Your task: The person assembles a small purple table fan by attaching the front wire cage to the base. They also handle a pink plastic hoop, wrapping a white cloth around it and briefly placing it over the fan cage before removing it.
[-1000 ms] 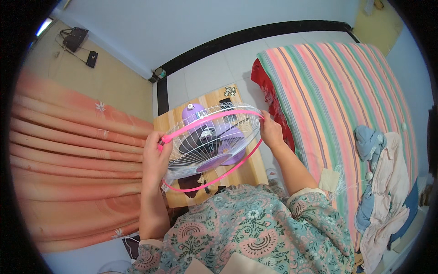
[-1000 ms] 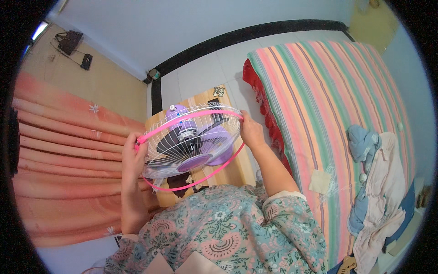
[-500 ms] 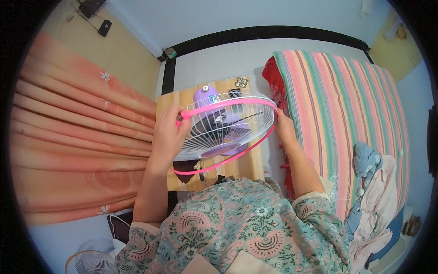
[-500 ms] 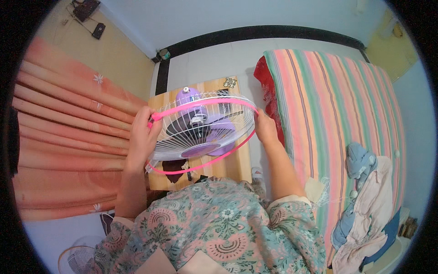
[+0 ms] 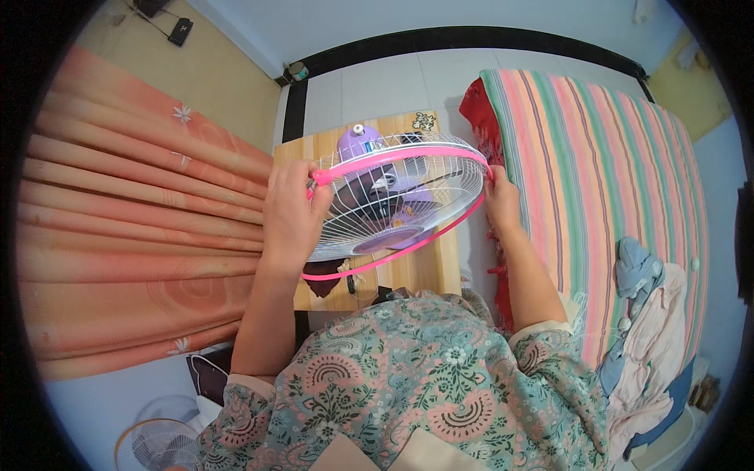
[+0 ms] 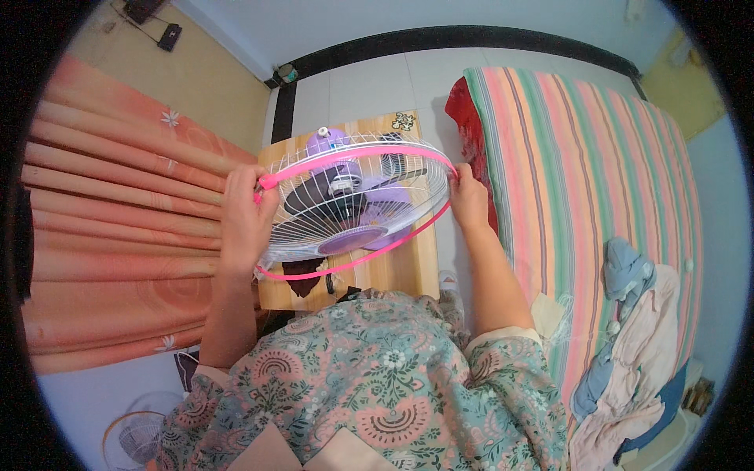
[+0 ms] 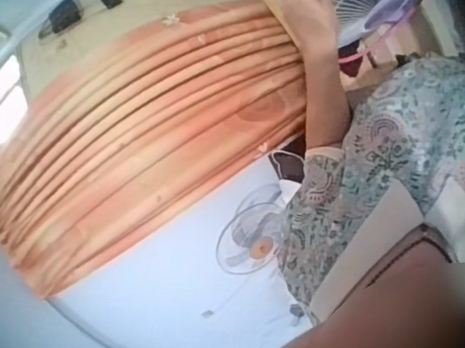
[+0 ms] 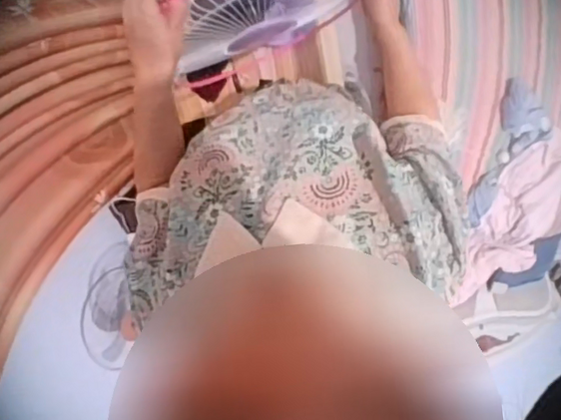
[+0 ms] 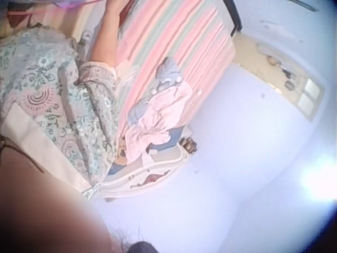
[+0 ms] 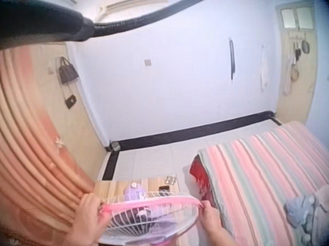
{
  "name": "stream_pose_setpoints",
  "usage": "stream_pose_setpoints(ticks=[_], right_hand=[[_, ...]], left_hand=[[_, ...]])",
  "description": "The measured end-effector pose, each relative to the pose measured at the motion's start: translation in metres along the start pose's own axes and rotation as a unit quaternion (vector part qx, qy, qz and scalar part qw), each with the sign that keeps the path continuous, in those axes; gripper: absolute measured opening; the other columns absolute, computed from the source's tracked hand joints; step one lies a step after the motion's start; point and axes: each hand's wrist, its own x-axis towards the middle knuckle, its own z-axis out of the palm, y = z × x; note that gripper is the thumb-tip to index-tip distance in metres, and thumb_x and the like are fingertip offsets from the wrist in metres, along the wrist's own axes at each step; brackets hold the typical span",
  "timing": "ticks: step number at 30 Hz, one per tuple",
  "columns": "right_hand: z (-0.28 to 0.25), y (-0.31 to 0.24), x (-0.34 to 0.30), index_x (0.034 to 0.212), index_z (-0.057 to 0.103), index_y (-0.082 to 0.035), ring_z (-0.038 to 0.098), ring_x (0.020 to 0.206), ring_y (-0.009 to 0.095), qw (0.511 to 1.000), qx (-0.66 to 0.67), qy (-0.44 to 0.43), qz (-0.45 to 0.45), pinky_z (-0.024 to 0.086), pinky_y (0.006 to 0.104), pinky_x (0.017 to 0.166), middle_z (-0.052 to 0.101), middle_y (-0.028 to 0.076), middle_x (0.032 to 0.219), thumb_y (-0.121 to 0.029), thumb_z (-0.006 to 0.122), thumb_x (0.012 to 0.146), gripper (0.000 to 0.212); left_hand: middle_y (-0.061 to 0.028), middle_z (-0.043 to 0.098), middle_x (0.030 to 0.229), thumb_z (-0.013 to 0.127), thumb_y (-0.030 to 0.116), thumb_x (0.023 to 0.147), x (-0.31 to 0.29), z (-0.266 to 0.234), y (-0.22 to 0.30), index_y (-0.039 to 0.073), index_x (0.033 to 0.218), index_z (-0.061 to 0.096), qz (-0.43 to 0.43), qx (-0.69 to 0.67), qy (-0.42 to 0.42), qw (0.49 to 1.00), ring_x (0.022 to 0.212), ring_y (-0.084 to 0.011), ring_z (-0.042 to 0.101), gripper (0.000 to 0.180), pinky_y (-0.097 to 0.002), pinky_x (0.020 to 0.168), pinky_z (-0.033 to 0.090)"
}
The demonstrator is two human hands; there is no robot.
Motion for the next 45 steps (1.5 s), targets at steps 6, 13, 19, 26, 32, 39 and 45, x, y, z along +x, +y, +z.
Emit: stream_pose_setpoints(ticks=[6,13,19,26,32,39,45], right_hand=[[0.001,0.019,-0.005,0.103,0.061,-0.004,0.065,0.076,0.027,0.988,0.102,-0.047,0.104,0.048,0.0345,0.069,0.066,0.013,0.079,-0.022,0.059,0.089,0.022],[0.002,0.012,0.005,0.114,0.057,0.000,0.059,0.097,0.013,0.919,0.373,-0.051,0.117,0.046,0.0280,0.086,0.063,0.008,0.105,-0.008,0.059,0.087,0.028],[-0.035,-0.084,0.016,0.117,0.053,-0.002,0.053,0.111,0.019,0.931,0.359,-0.003,-0.063,0.043,0.0322,0.092,0.058,0.010,0.117,-0.006,0.061,0.082,0.036],[-0.053,-0.152,0.017,0.115,0.055,-0.006,0.055,0.105,0.030,0.941,0.142,-0.006,-0.307,0.045,0.0374,0.088,0.059,0.012,0.112,-0.005,0.066,0.077,0.039],[-0.057,-0.163,0.015,0.107,0.055,-0.006,0.059,0.097,0.029,0.924,0.091,0.030,-0.371,0.049,0.0359,0.079,0.060,0.011,0.110,-0.001,0.066,0.073,0.036],[-0.061,-0.181,0.015,0.094,0.055,-0.008,0.059,0.083,0.024,0.936,-0.029,0.027,-0.350,0.051,0.0350,0.066,0.059,0.005,0.097,-0.002,0.067,0.069,0.029],[-0.058,-0.184,0.020,0.088,0.058,-0.009,0.058,0.084,0.023,0.924,-0.096,0.038,-0.367,0.051,0.0343,0.062,0.059,0.002,0.094,-0.004,0.067,0.068,0.023]], left_hand=[[-0.0153,0.049,0.087,0.053,0.007,0.082,0.002,0.001,-0.008,-0.001,0.092,0.050,0.025,0.013,-0.030,0.999,0.085,-0.0329,0.049,0.012,-0.0380,0.075,0.041],[-0.0139,0.049,0.083,0.058,0.009,0.082,0.005,-0.008,-0.007,-0.001,0.088,0.051,-0.034,-0.060,-0.071,0.995,0.081,-0.0297,0.050,0.013,-0.0360,0.073,0.041],[-0.0129,0.045,0.081,0.055,0.008,0.085,0.006,-0.007,-0.010,-0.001,0.088,0.048,-0.009,-0.096,-0.064,0.993,0.074,-0.0261,0.048,0.012,-0.0322,0.068,0.040],[-0.0139,0.048,0.085,0.055,0.009,0.084,0.006,-0.003,-0.014,-0.001,0.090,0.050,-0.018,-0.084,-0.056,0.995,0.080,-0.0288,0.049,0.013,-0.0341,0.071,0.041],[-0.0141,0.048,0.086,0.055,0.009,0.082,0.003,-0.005,-0.016,-0.001,0.091,0.049,0.013,-0.098,-0.039,0.994,0.083,-0.0306,0.049,0.015,-0.0362,0.074,0.041],[-0.0148,0.046,0.086,0.055,0.008,0.081,0.004,-0.006,-0.018,-0.001,0.090,0.048,0.028,-0.089,-0.040,0.995,0.086,-0.0317,0.048,0.015,-0.0367,0.074,0.041],[-0.0139,0.045,0.084,0.056,0.009,0.081,0.002,-0.006,-0.019,0.000,0.088,0.049,0.025,-0.099,-0.042,0.994,0.083,-0.0312,0.048,0.014,-0.0356,0.073,0.041]])
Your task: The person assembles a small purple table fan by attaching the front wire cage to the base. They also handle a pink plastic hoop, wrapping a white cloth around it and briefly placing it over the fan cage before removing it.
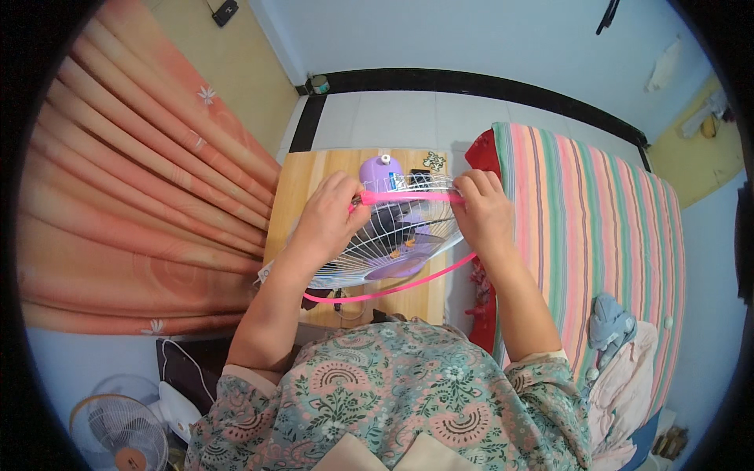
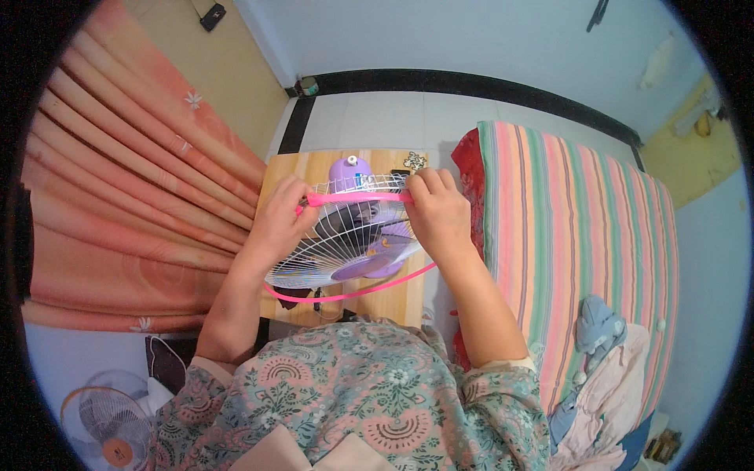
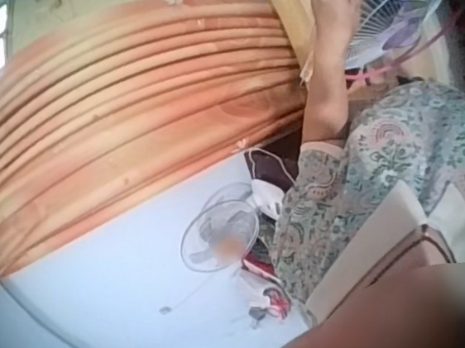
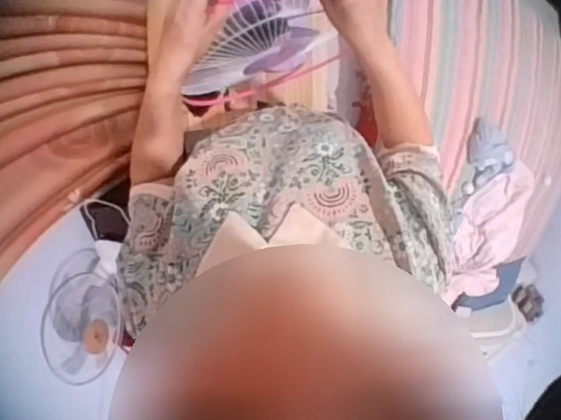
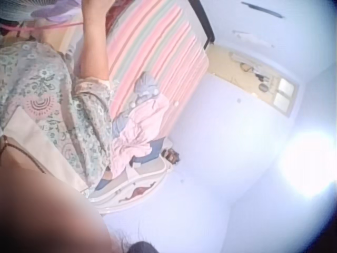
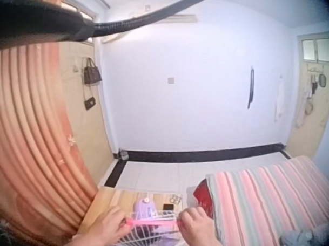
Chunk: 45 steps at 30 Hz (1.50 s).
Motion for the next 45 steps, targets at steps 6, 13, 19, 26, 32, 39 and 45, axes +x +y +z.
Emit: stream_pose_setpoints(ticks=[6,13,19,26,32,39,45], right_hand=[[-0.008,0.005,0.006,0.085,0.061,-0.008,0.057,0.093,0.025,0.991,0.112,-0.047,0.049,0.051,0.0351,0.074,0.059,0.005,0.102,-0.004,0.068,0.068,0.019],[-0.013,0.013,0.013,0.085,0.060,-0.005,0.056,0.101,0.028,0.963,0.186,-0.169,0.099,0.048,0.0370,0.082,0.058,0.008,0.104,-0.004,0.069,0.068,0.020],[-0.024,0.010,0.021,0.086,0.055,-0.003,0.059,0.090,0.029,0.982,0.111,-0.147,-0.039,0.050,0.0388,0.070,0.057,0.009,0.097,-0.003,0.067,0.068,0.022],[-0.026,0.003,0.020,0.095,0.054,-0.007,0.062,0.074,0.030,0.988,0.035,-0.139,-0.064,0.050,0.0388,0.061,0.061,0.010,0.081,-0.001,0.064,0.068,0.030],[-0.031,0.009,0.032,0.095,0.062,-0.002,0.065,0.079,0.026,0.969,0.148,-0.195,-0.007,0.053,0.0327,0.071,0.064,0.012,0.088,0.005,0.065,0.067,0.029],[-0.032,0.015,0.041,0.091,0.063,0.003,0.061,0.078,0.018,0.936,0.233,-0.254,0.078,0.050,0.0274,0.071,0.061,0.009,0.084,0.005,0.062,0.074,0.017],[-0.033,0.010,0.036,0.092,0.063,0.002,0.061,0.078,0.019,0.948,0.210,-0.235,0.052,0.049,0.0282,0.071,0.061,0.010,0.084,0.005,0.061,0.075,0.018]], left_hand=[[-0.0134,0.045,0.083,0.058,0.010,0.081,-0.003,-0.005,0.003,0.000,0.085,0.049,0.010,-0.012,-0.007,1.000,0.082,-0.0303,0.048,0.014,-0.0355,0.070,0.040],[-0.0139,0.045,0.084,0.058,0.012,0.083,-0.001,-0.007,-0.003,0.000,0.086,0.049,-0.002,-0.026,-0.033,0.999,0.080,-0.0305,0.047,0.016,-0.0350,0.070,0.040],[-0.0145,0.051,0.089,0.060,0.013,0.082,0.002,-0.016,0.000,0.002,0.090,0.050,-0.014,0.013,-0.065,0.998,0.087,-0.0336,0.052,0.017,-0.0396,0.074,0.044],[-0.0143,0.052,0.091,0.060,0.017,0.082,-0.002,-0.013,-0.001,0.002,0.090,0.049,-0.013,0.050,-0.058,0.997,0.092,-0.0332,0.053,0.020,-0.0414,0.077,0.044],[-0.0138,0.047,0.085,0.063,0.017,0.082,-0.001,-0.011,-0.010,0.002,0.088,0.052,0.023,0.025,-0.026,0.999,0.079,-0.0321,0.051,0.019,-0.0378,0.069,0.042],[-0.0119,0.048,0.088,0.062,0.026,0.087,0.008,-0.028,-0.007,0.002,0.093,0.054,-0.004,-0.072,-0.094,0.993,0.081,-0.0284,0.052,0.026,-0.0363,0.072,0.043],[-0.0115,0.047,0.087,0.061,0.024,0.087,0.007,-0.024,-0.012,0.002,0.093,0.055,-0.010,-0.097,-0.110,0.989,0.083,-0.0282,0.050,0.024,-0.0356,0.074,0.042]])
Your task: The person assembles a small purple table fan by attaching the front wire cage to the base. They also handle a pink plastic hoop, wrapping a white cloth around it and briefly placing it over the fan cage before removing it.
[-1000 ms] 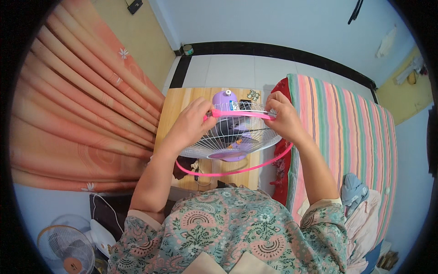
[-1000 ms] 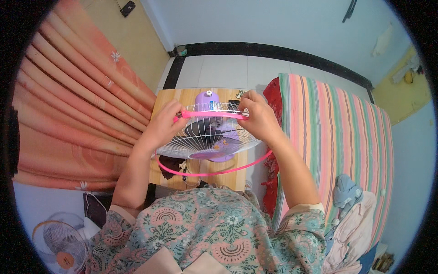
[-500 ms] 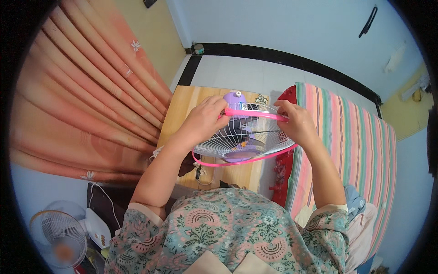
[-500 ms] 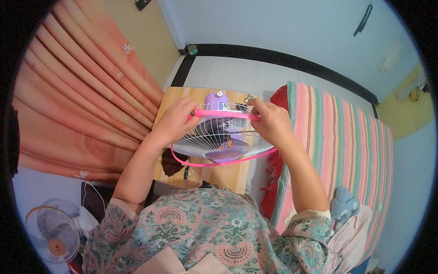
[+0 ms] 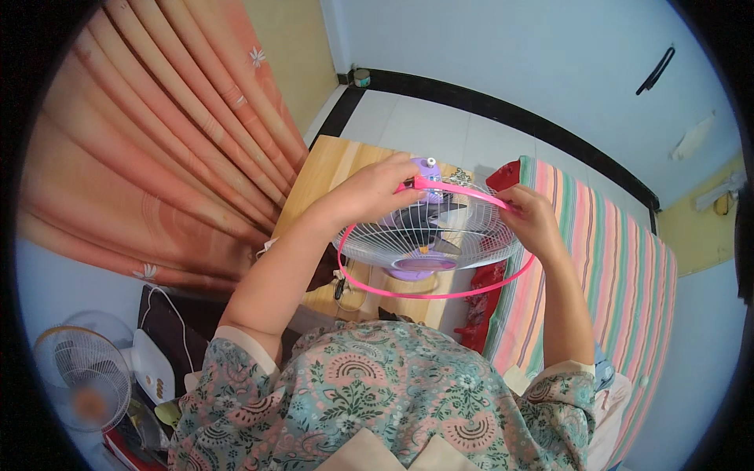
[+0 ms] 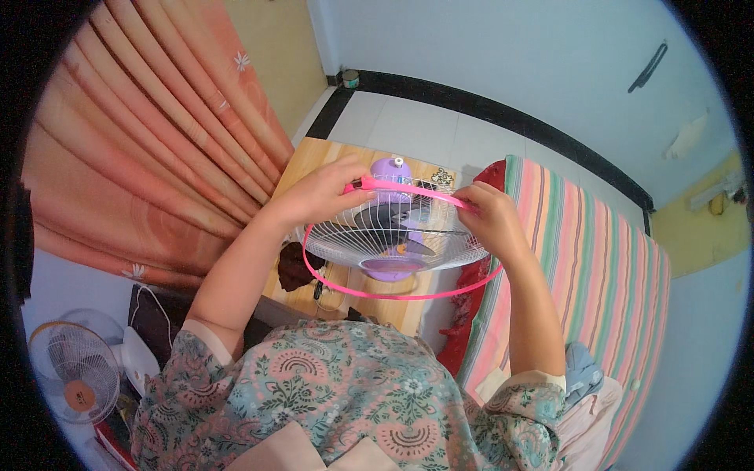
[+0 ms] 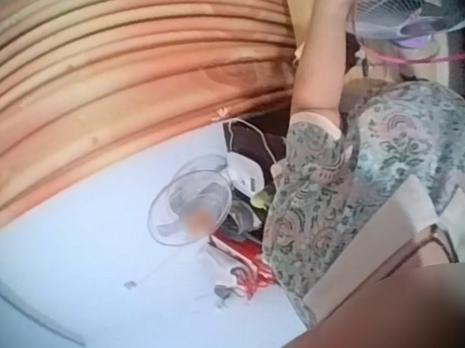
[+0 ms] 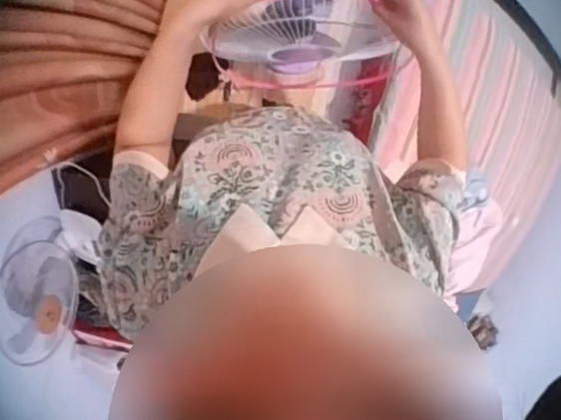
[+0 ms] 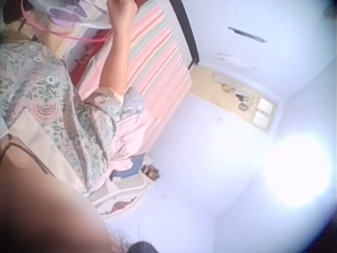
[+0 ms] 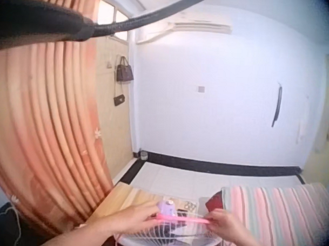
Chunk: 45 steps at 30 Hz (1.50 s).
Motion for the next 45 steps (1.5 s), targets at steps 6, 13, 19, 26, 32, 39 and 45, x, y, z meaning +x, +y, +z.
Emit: stream_pose_setpoints(ticks=[6,13,19,26,32,39,45], right_hand=[[0.003,0.006,-0.008,0.094,0.063,0.000,0.061,0.076,0.025,1.000,-0.001,0.008,-0.001,0.049,0.0319,0.068,0.060,0.012,0.083,0.001,0.063,0.075,0.019],[-0.001,0.003,-0.006,0.094,0.060,-0.002,0.059,0.074,0.028,0.998,-0.043,-0.025,-0.033,0.048,0.0343,0.067,0.059,0.013,0.080,-0.002,0.062,0.078,0.017],[0.004,0.002,-0.005,0.094,0.058,-0.001,0.059,0.078,0.029,1.000,0.018,-0.020,0.010,0.048,0.0341,0.070,0.059,0.014,0.085,-0.003,0.061,0.080,0.014],[0.004,0.000,-0.005,0.095,0.059,-0.002,0.060,0.081,0.029,1.000,-0.001,-0.018,0.015,0.049,0.0343,0.068,0.060,0.014,0.088,-0.003,0.062,0.079,0.016],[0.006,-0.002,-0.004,0.093,0.060,-0.002,0.061,0.085,0.029,0.999,-0.025,0.019,-0.023,0.050,0.0348,0.069,0.060,0.011,0.094,-0.002,0.062,0.078,0.016],[0.002,0.003,0.001,0.094,0.059,0.000,0.061,0.092,0.025,0.999,-0.014,0.025,-0.034,0.053,0.0319,0.073,0.059,0.009,0.104,0.002,0.062,0.078,0.017],[0.001,0.001,-0.003,0.093,0.060,-0.005,0.060,0.090,0.030,0.998,-0.051,0.019,-0.042,0.051,0.0353,0.072,0.061,0.009,0.098,-0.004,0.065,0.076,0.018]], left_hand=[[-0.0106,0.048,0.087,0.064,0.018,0.084,-0.003,0.003,0.001,0.003,0.094,0.055,-0.001,-0.009,0.003,1.000,0.084,-0.0259,0.051,0.020,-0.0336,0.074,0.042],[-0.0101,0.051,0.091,0.065,0.014,0.082,-0.006,0.007,-0.002,0.004,0.095,0.054,0.006,-0.019,0.036,0.999,0.084,-0.0257,0.053,0.020,-0.0331,0.075,0.044],[-0.0118,0.051,0.092,0.066,0.014,0.079,-0.007,0.007,-0.001,0.004,0.093,0.055,0.039,0.056,0.057,0.996,0.088,-0.0300,0.053,0.020,-0.0358,0.076,0.045],[-0.0102,0.051,0.093,0.069,0.012,0.067,-0.005,0.015,0.005,0.004,0.087,0.057,0.114,0.241,0.134,0.954,0.093,-0.0314,0.051,0.024,-0.0381,0.080,0.045],[-0.0114,0.051,0.098,0.067,0.014,0.068,0.003,0.004,0.009,0.002,0.086,0.058,0.118,0.229,0.097,0.961,0.099,-0.0314,0.048,0.024,-0.0380,0.091,0.039],[-0.0144,0.051,0.105,0.062,0.021,0.076,0.019,-0.008,-0.003,0.000,0.085,0.060,0.015,0.037,-0.099,0.994,0.104,-0.0311,0.047,0.024,-0.0381,0.094,0.038],[-0.0140,0.048,0.107,0.060,0.020,0.078,0.032,-0.019,0.001,-0.002,0.096,0.057,0.013,0.104,-0.202,0.974,0.109,-0.0301,0.045,0.028,-0.0373,0.093,0.038]])
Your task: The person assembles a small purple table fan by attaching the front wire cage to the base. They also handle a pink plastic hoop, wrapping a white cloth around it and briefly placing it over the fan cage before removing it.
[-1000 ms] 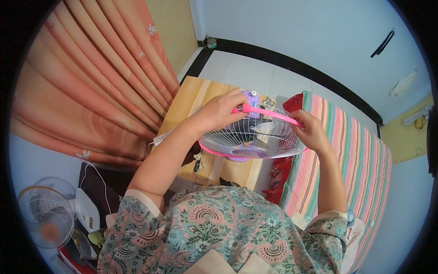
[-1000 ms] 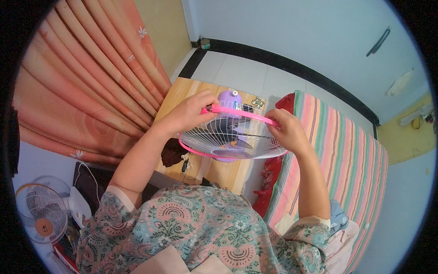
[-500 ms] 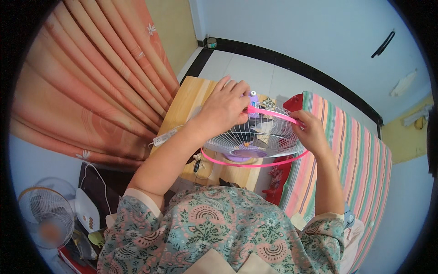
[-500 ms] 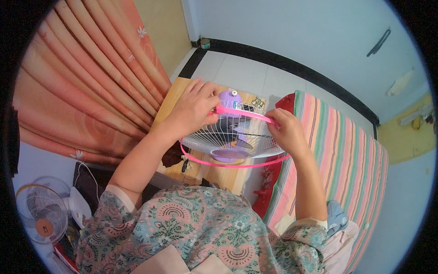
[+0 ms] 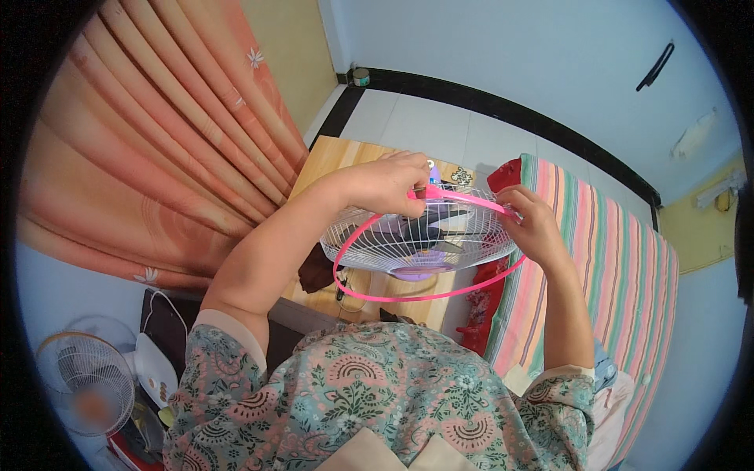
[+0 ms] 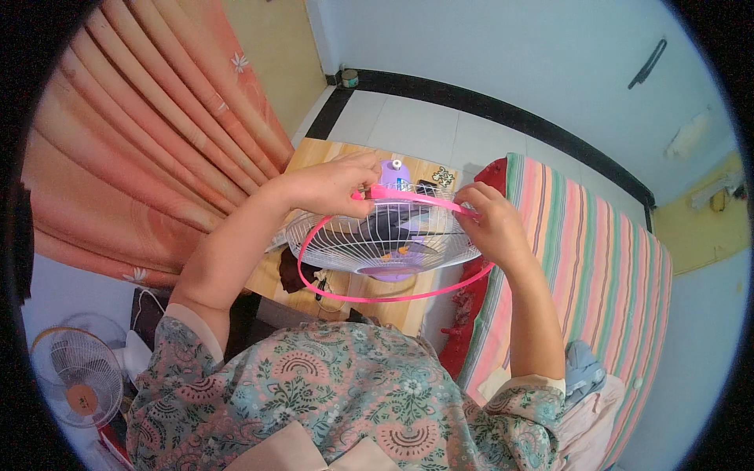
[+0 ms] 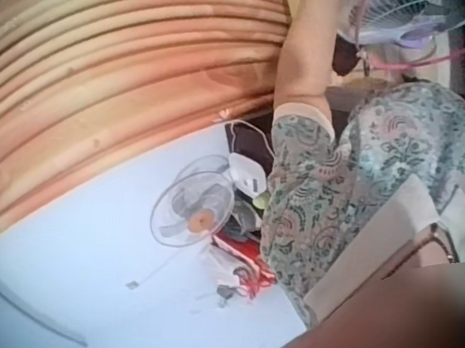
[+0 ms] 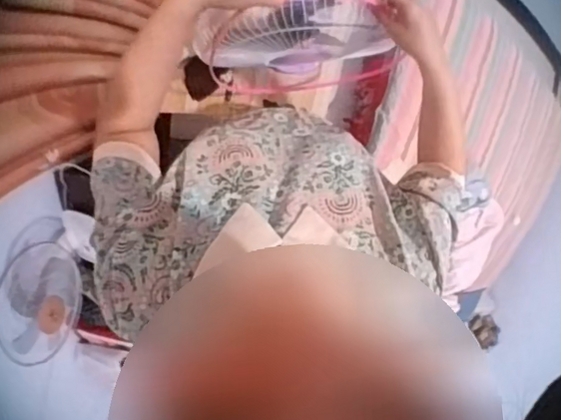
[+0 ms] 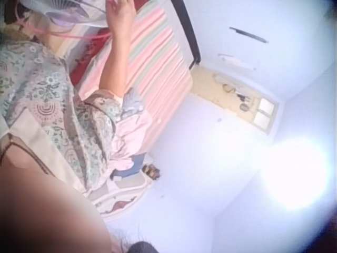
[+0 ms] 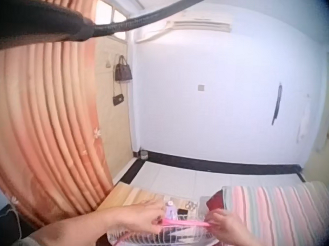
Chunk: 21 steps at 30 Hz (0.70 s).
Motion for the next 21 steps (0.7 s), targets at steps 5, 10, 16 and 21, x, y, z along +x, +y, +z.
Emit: stream_pose_setpoints(ticks=[5,10,16,21], right_hand=[[0.008,-0.004,-0.004,0.096,0.059,-0.007,0.061,0.090,0.027,0.994,-0.102,0.044,-0.021,0.051,0.0362,0.069,0.062,0.007,0.096,-0.005,0.065,0.074,0.022],[0.011,-0.001,-0.012,0.097,0.059,-0.007,0.060,0.091,0.025,0.989,-0.117,0.090,-0.031,0.051,0.0360,0.071,0.062,0.006,0.097,-0.005,0.067,0.073,0.025],[0.031,0.027,-0.048,0.112,0.059,-0.006,0.053,0.110,0.030,0.981,0.077,0.173,-0.034,0.043,0.0366,0.093,0.060,0.012,0.113,-0.006,0.071,0.073,0.042],[0.107,0.088,-0.120,0.133,0.042,-0.004,0.041,0.124,0.023,0.842,0.331,0.365,0.217,0.033,0.0345,0.102,0.041,0.012,0.135,-0.015,0.058,0.089,0.048]], left_hand=[[-0.0149,0.051,0.103,0.058,0.022,0.075,0.000,0.003,0.003,-0.002,0.087,0.060,0.015,-0.015,0.056,0.998,0.105,-0.0303,0.046,0.027,-0.0352,0.091,0.041],[-0.0150,0.050,0.108,0.056,0.020,0.078,0.002,0.009,0.007,-0.003,0.090,0.058,0.000,-0.007,0.078,0.997,0.110,-0.0303,0.046,0.026,-0.0355,0.092,0.040],[-0.0159,0.046,0.110,0.054,0.014,0.081,0.000,0.013,0.016,-0.003,0.094,0.052,-0.015,-0.040,0.087,0.995,0.106,-0.0313,0.046,0.021,-0.0345,0.091,0.039],[-0.0131,0.042,0.105,0.053,0.005,0.083,-0.007,0.014,0.010,-0.002,0.095,0.047,0.041,-0.001,0.095,0.995,0.097,-0.0272,0.045,0.015,-0.0307,0.087,0.039]])
